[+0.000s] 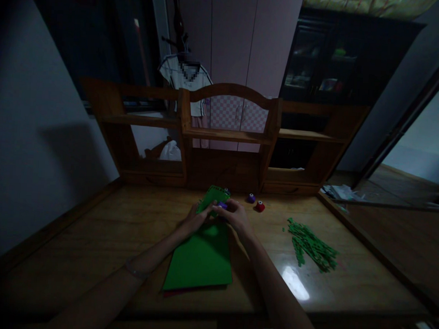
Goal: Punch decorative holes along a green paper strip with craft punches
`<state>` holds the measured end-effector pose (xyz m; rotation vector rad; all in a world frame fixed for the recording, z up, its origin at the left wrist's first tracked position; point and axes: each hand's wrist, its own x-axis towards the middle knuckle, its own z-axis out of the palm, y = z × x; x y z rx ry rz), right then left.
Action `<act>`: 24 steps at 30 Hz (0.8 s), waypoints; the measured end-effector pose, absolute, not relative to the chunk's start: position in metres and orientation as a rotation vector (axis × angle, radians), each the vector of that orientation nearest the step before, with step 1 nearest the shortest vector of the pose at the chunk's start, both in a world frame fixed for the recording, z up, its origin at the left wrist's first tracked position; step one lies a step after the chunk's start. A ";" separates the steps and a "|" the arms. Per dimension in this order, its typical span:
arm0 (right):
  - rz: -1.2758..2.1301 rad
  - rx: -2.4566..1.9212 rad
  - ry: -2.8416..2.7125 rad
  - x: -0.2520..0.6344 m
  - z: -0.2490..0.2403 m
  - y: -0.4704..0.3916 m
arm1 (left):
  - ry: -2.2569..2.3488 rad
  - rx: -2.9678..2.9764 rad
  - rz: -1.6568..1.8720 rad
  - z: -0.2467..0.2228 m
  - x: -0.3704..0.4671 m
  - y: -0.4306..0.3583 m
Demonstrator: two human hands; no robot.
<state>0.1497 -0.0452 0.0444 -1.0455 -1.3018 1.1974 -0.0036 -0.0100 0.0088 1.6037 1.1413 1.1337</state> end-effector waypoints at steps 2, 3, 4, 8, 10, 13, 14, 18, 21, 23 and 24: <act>1.192 -1.043 -1.305 0.150 0.044 -0.045 | 1.153 1.600 1.146 0.008 -0.003 -0.010; 1.193 -1.042 -1.310 0.150 0.044 -0.045 | 1.161 1.596 1.152 0.008 -0.003 -0.010; 1.195 -1.044 -1.315 0.150 0.044 -0.045 | 1.166 1.590 1.159 0.008 -0.003 -0.010; 1.194 -1.077 -1.322 0.151 0.043 -0.043 | 1.162 1.560 1.151 0.011 -0.002 -0.013; 1.186 -1.084 -1.320 0.151 0.042 -0.042 | 1.159 1.546 1.143 0.013 -0.002 -0.015; 1.169 -1.096 -1.313 0.151 0.041 -0.041 | 1.160 1.533 1.134 0.016 -0.002 -0.017; 1.166 -1.103 -1.311 0.151 0.041 -0.041 | 1.162 1.531 1.129 0.017 -0.003 -0.018; 1.153 -1.113 -1.281 0.150 0.038 -0.040 | 1.177 1.512 1.100 0.015 -0.003 -0.018; 1.138 -1.107 -1.253 0.148 0.037 -0.040 | 1.163 1.512 1.091 0.012 -0.003 -0.016; 1.144 -1.086 -1.248 0.147 0.036 -0.040 | 1.133 1.532 1.088 0.011 -0.003 -0.015; 1.149 -1.066 -1.251 0.147 0.035 -0.041 | 1.116 1.541 1.088 0.011 -0.002 -0.015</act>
